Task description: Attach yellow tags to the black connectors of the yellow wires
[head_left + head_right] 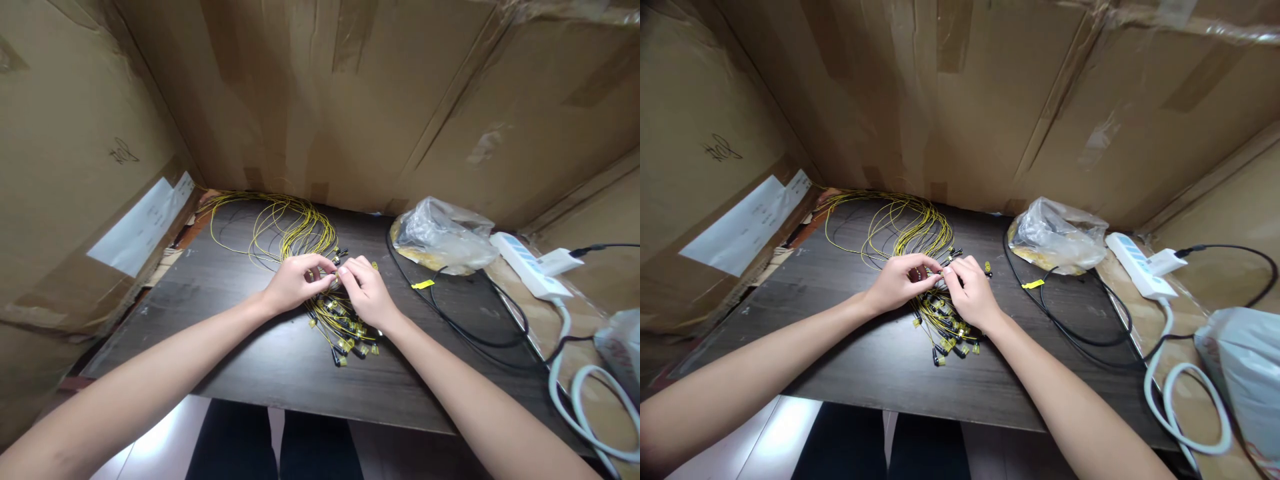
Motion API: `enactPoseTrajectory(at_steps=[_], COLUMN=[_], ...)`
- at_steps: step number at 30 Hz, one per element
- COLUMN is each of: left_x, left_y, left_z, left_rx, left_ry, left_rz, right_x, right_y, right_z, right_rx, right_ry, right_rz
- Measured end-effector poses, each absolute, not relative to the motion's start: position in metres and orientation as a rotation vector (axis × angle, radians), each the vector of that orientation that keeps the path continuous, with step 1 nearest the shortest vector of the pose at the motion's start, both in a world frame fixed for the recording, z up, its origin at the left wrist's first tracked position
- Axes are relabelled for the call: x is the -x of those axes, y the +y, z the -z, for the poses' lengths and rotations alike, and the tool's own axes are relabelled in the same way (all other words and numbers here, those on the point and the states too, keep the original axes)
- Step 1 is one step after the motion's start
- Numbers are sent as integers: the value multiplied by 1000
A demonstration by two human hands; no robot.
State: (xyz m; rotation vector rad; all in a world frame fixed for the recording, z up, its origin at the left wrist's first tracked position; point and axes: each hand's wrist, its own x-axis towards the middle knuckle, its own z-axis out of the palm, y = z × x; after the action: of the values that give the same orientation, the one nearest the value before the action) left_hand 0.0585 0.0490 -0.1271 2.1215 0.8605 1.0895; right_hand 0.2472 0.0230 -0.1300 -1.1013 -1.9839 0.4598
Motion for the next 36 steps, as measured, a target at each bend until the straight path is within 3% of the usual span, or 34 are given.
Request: enactPoseTrajectory(at_steps=[36], left_x=[-59], left_y=[50], left_z=[128], left_rx=[-1979], left_ry=[889], left_rz=[-1131], right_x=[-244], right_y=[22], right_z=[129], right_rx=[1064], right_ry=[-1935], right_rz=[-494])
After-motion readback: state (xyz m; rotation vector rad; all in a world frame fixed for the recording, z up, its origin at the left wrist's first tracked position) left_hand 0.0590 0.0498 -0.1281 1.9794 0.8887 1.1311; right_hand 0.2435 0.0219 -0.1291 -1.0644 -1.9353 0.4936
